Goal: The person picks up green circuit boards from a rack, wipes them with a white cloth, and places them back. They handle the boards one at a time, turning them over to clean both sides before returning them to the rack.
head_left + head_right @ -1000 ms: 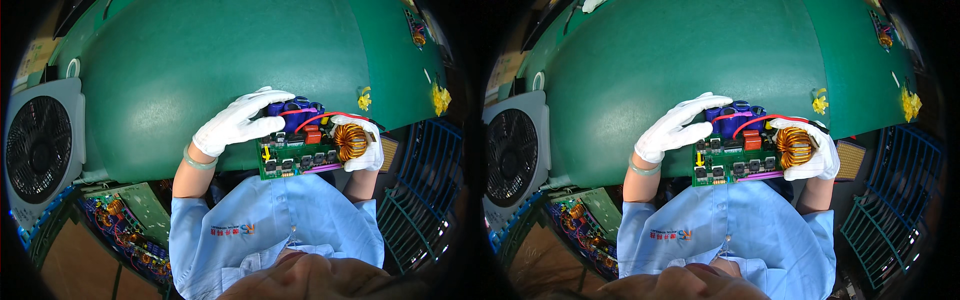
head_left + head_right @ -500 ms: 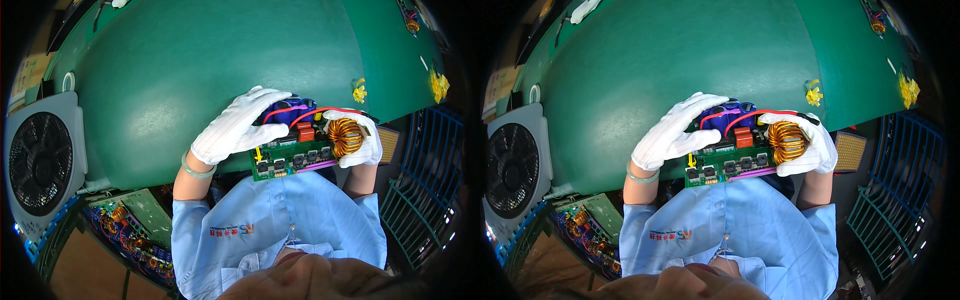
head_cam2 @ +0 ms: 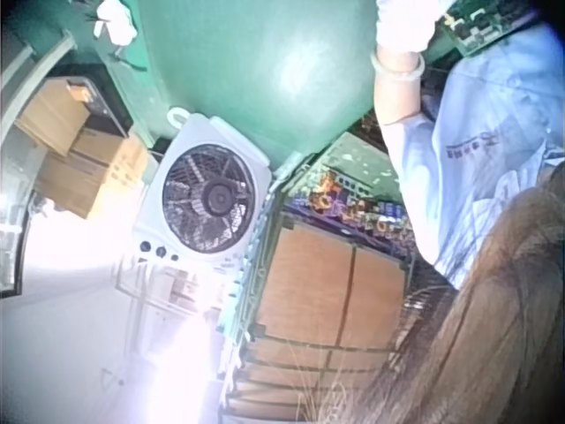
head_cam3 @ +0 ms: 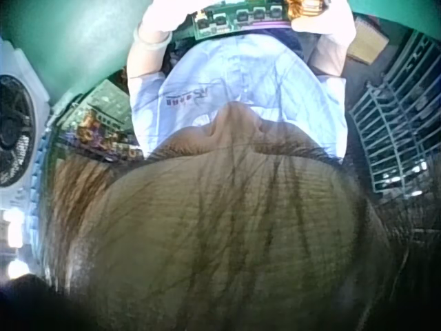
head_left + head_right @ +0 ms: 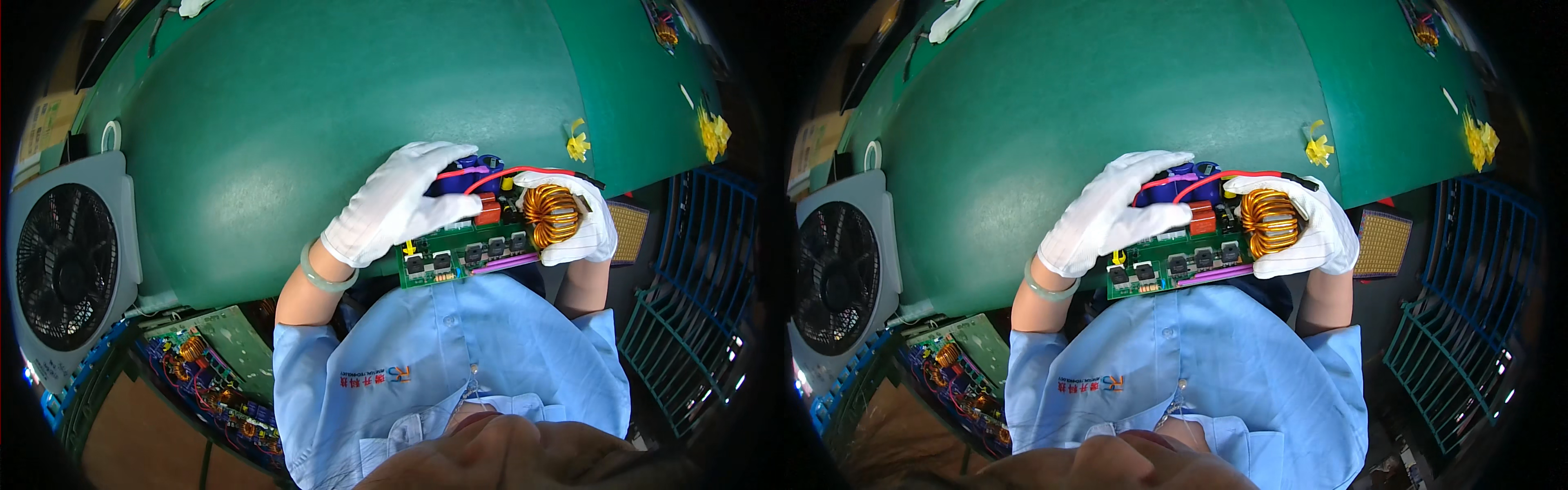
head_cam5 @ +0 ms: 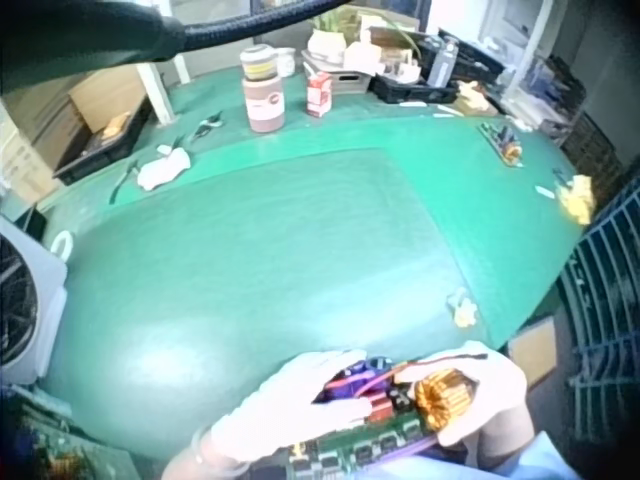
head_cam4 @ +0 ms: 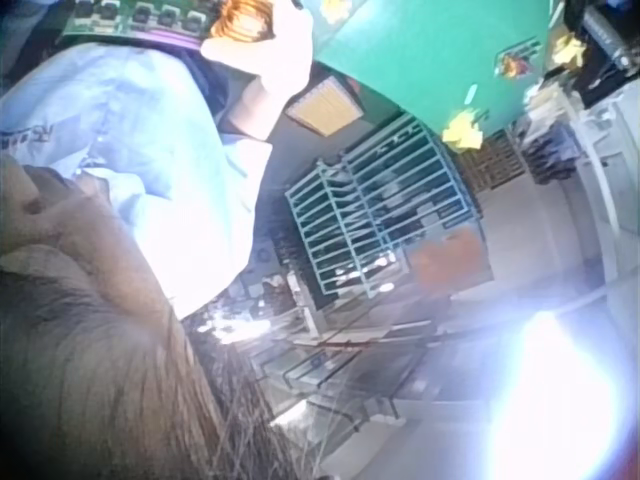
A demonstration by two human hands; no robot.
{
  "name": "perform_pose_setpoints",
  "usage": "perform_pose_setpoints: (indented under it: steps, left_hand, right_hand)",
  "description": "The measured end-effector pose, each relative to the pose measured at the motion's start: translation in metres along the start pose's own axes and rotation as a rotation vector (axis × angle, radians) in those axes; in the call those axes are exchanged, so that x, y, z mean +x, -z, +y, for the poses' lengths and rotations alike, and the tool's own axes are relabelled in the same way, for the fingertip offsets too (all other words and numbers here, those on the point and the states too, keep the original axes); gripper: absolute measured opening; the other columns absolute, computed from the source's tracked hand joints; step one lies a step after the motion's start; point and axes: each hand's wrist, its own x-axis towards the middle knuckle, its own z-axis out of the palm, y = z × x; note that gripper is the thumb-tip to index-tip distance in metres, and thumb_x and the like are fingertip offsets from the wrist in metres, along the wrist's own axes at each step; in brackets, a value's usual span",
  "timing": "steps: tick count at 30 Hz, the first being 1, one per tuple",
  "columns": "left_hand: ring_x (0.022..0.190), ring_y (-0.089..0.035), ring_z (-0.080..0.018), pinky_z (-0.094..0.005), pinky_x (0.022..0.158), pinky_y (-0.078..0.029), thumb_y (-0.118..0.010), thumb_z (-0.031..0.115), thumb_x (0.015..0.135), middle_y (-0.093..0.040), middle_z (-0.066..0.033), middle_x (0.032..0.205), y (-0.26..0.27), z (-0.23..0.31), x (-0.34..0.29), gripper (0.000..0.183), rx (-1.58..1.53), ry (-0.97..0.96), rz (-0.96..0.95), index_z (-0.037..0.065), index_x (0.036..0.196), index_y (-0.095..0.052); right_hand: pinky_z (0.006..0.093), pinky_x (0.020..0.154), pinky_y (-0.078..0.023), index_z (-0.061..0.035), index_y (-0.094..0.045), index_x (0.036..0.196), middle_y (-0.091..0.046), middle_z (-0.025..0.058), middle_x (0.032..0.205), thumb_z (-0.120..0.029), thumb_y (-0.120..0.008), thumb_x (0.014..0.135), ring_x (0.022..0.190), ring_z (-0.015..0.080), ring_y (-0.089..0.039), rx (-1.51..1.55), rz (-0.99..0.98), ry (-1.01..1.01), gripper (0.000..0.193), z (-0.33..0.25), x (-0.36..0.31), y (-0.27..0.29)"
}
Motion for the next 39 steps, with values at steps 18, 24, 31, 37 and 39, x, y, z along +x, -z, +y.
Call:
perform_pose_setpoints:
  steps: [18, 24, 31, 37, 39]
  left_hand:
    - [0.071, -0.055, -0.0069, -0.0225, 0.064, -0.044, -0.056, 0.020, 0.102, -0.070, -0.0026, 0.090, 0.011, -0.032, -0.055, 0.025, -0.452, 0.153, 0.169, 0.003, 0.103, -0.074]
    - [0.076, -0.057, -0.0107, -0.0260, 0.068, -0.046, -0.057, 0.016, 0.101, -0.068, -0.0041, 0.090, 0.002, -0.031, -0.053, 0.022, -0.515, 0.049, 0.158, 0.002, 0.104, -0.074]
    - [0.077, -0.059, -0.0159, -0.0299, 0.069, -0.048, -0.054, 0.016, 0.103, -0.069, -0.0082, 0.091, 0.007, -0.020, -0.049, 0.023, -0.114, -0.174, 0.308, 0.000, 0.106, -0.071]
    - [0.070, -0.058, -0.0156, -0.0288, 0.065, -0.047, -0.053, 0.022, 0.104, -0.069, -0.0078, 0.088, 0.010, 0.006, -0.057, 0.029, -0.224, 0.044, 0.369, 0.000, 0.107, -0.071]
    - [0.068, -0.058, -0.0152, -0.0284, 0.064, -0.046, -0.054, 0.024, 0.104, -0.069, -0.0075, 0.085, 0.013, 0.010, -0.056, 0.030, -0.271, 0.120, 0.354, 0.000, 0.107, -0.071]
  right_hand:
    - [0.0337, 0.092, -0.052, 0.0069, -0.059, 0.130, -0.064, 0.0152, 0.126, -0.033, -0.098, 0.053, 0.102, 0.0199, -0.066, 0.044, 0.111, 0.073, 0.095, 0.011, 0.004, -0.003]
    - [0.0352, 0.094, -0.052, 0.0068, -0.057, 0.131, -0.063, 0.0160, 0.128, -0.032, -0.098, 0.053, 0.104, 0.0219, -0.066, 0.048, 0.102, 0.072, 0.097, 0.015, 0.003, -0.001]
    - [0.0354, 0.094, -0.051, 0.0055, -0.058, 0.130, -0.062, 0.0168, 0.130, -0.032, -0.099, 0.053, 0.105, 0.0222, -0.066, 0.060, 0.105, 0.069, 0.095, 0.016, 0.001, -0.004]
    - [0.0353, 0.095, -0.051, 0.0050, -0.059, 0.130, -0.062, 0.0159, 0.130, -0.033, -0.099, 0.052, 0.105, 0.0214, -0.066, 0.057, 0.102, 0.040, 0.095, 0.013, 0.002, -0.003]
    - [0.0352, 0.095, -0.051, 0.0049, -0.059, 0.130, -0.062, 0.0154, 0.129, -0.033, -0.099, 0.052, 0.105, 0.0210, -0.066, 0.080, 0.109, 0.035, 0.096, 0.014, 0.001, -0.003]
